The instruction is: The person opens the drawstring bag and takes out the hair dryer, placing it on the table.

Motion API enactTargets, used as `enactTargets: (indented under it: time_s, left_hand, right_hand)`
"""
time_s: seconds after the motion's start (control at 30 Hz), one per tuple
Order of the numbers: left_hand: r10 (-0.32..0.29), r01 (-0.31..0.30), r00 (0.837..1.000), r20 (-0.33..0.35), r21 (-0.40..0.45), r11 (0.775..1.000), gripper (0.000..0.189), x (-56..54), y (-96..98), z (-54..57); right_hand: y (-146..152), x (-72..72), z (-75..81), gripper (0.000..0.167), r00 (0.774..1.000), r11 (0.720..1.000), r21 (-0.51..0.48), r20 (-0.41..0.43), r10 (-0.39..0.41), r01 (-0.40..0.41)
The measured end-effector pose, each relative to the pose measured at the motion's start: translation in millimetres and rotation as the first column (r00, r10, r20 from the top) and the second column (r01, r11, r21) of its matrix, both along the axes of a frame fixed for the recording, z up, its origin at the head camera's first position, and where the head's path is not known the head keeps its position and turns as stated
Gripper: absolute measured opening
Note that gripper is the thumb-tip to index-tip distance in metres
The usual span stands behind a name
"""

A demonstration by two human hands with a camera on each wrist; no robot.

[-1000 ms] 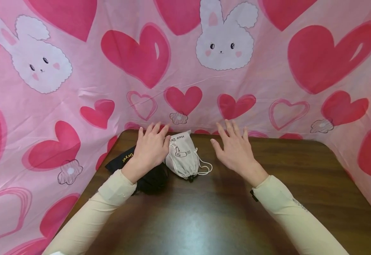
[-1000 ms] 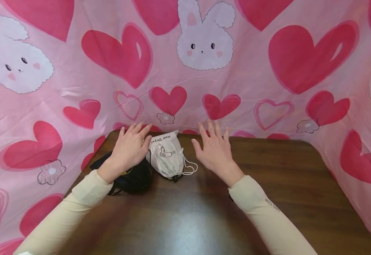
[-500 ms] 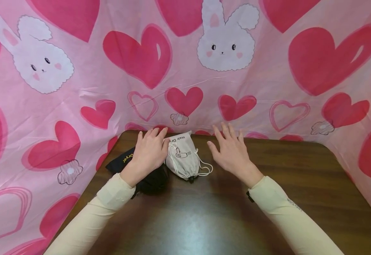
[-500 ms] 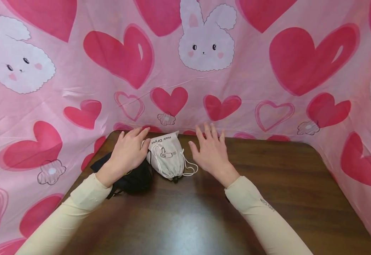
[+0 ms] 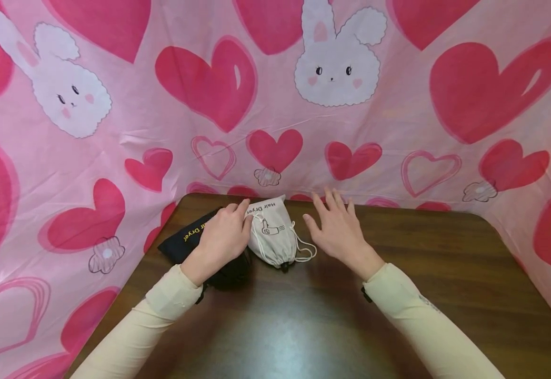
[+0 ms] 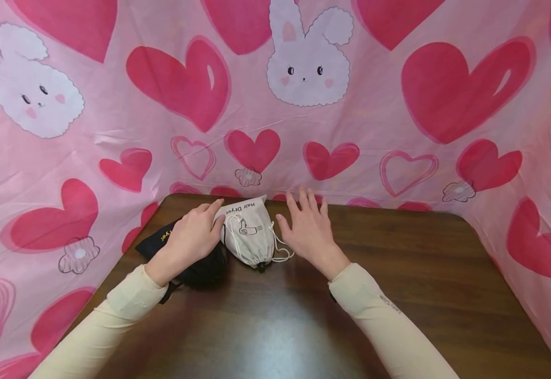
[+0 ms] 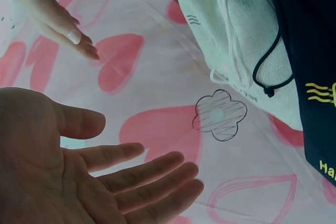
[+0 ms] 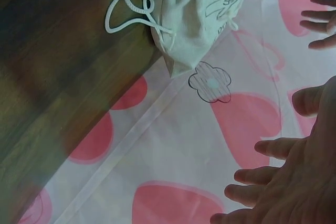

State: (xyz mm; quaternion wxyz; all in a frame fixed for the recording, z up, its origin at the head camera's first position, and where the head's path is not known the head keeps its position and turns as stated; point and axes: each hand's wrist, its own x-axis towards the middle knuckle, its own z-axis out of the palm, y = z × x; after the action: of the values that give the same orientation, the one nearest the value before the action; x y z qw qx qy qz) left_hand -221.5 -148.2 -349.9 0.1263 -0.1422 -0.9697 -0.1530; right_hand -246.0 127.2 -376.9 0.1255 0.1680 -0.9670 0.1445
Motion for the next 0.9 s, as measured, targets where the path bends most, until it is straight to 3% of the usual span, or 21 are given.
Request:
enactTargets:
  time_s: [0.37, 0.67, 0.9]
  left_hand:
    - [0.031, -0.031, 0.998, 0.048, -0.015, 0.999, 0.037, 1.9, 3.6, -9.7]
    - [0.002, -0.003, 0.994, 0.110, 0.009, 1.000, 0.027, 2.7, 7.1, -20.7]
    - [-0.011, 0.014, 0.983, 0.182, -0.016, 1.000, 0.028, 2.1, 9.7, -27.2]
  right_hand:
    - [-8.7, -1.7, -4.2, 0.070, 0.999, 1.000, 0.005, 0.043, 0.008, -0.008]
    - [-13.0, -1.2, -14.5, 0.069, 0.997, 1.000, -0.014, 0.069, 0.018, -0.017]
    - [-18.1, 0.3, -18.6, 0.065, 0.999, 1.000, 0.000, 0.031, 0.021, -0.021]
